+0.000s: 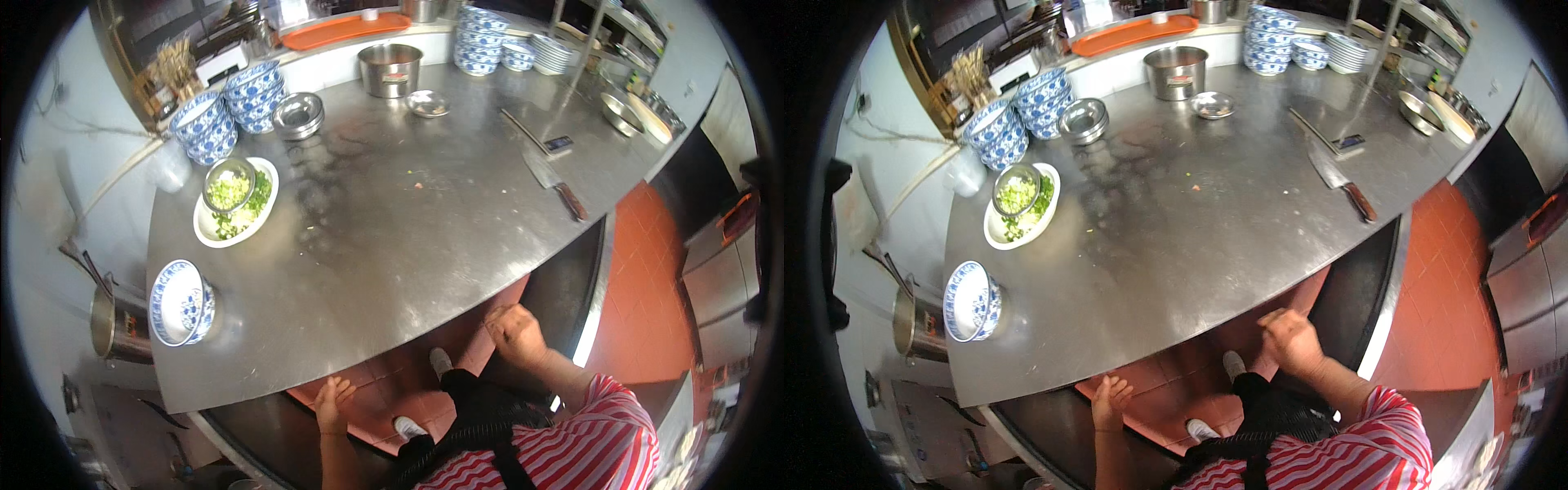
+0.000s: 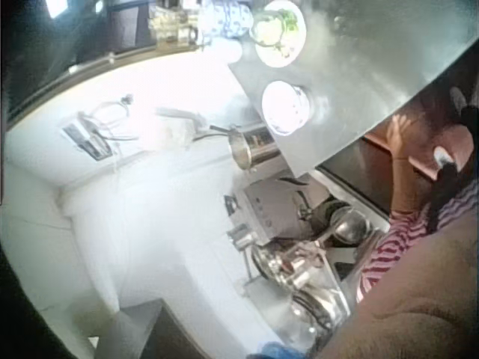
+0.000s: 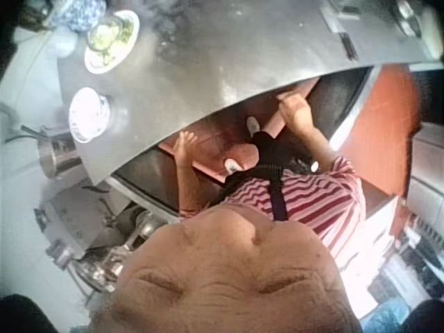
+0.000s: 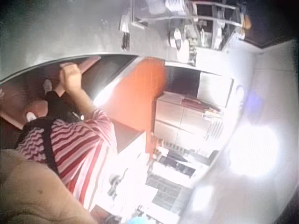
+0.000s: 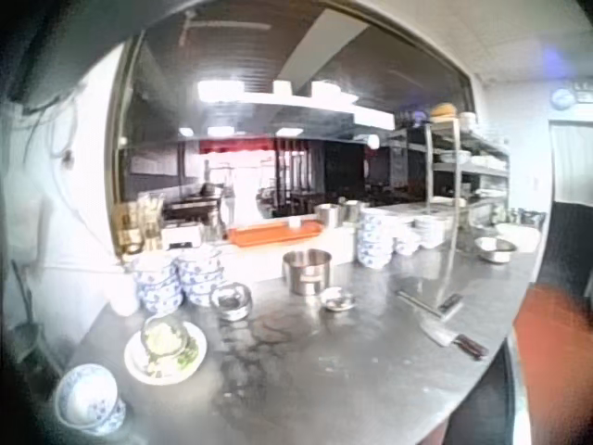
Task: The person retrieves ingredients from a refrigerator and adds them to multiple bowls of noodles on a stainless steel table. They add sliced mushrooms, diced tomatoes, and black fungus to each bowl by hand.
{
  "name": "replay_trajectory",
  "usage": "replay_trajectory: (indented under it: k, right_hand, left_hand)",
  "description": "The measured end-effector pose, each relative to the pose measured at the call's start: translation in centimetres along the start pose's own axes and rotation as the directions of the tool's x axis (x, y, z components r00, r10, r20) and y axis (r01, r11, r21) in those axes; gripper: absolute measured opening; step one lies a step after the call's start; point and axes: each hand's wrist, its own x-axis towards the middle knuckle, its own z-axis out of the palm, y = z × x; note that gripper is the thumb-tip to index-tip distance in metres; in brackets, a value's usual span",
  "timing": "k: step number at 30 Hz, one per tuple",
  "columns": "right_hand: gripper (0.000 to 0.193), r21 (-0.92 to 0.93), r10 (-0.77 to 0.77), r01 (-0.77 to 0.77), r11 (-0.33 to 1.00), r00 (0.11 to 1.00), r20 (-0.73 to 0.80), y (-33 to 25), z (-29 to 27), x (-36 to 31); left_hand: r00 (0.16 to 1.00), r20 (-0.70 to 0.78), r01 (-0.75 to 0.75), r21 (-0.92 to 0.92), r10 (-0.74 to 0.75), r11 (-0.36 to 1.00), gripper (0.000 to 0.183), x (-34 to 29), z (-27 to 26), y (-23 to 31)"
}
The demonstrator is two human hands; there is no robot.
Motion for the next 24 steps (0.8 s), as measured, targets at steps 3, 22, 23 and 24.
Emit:
replay_trajectory:
  k: [3, 22, 23, 24]
  right_hand:
    - [0.034, -0.378, 0.35, -0.347, 0.858, 0.935, -0.064, 1.0, -5.4, -7.2]
    - [0.052, -0.189, 0.497, -0.502, 0.844, 0.602, 0.624, 8.1, -9.0, -16.8]
    - [0.051, -0.203, 0.434, -0.402, 0.893, 0.653, 0.62, 7.4, -9.0, -16.9]
    - [0.047, -0.16, 0.348, -0.325, 0.932, 0.68, 0.645, 6.9, -8.8, -16.8]
  left_hand:
    - [0.932, -0.059, -0.326, 0.291, 0.357, 0.9, 0.02, -8.1, -3.0, 0.8]
    - [0.516, -0.81, 0.341, 0.493, 0.279, 0.801, 0.091, -35.2, -4.4, -17.0]
    - [0.522, -0.809, 0.252, 0.448, 0.27, 0.857, 0.089, -35.0, -4.0, -17.6]
    - [0.531, -0.785, 0.167, 0.466, 0.319, 0.869, 0.088, -34.8, -3.4, -18.4]
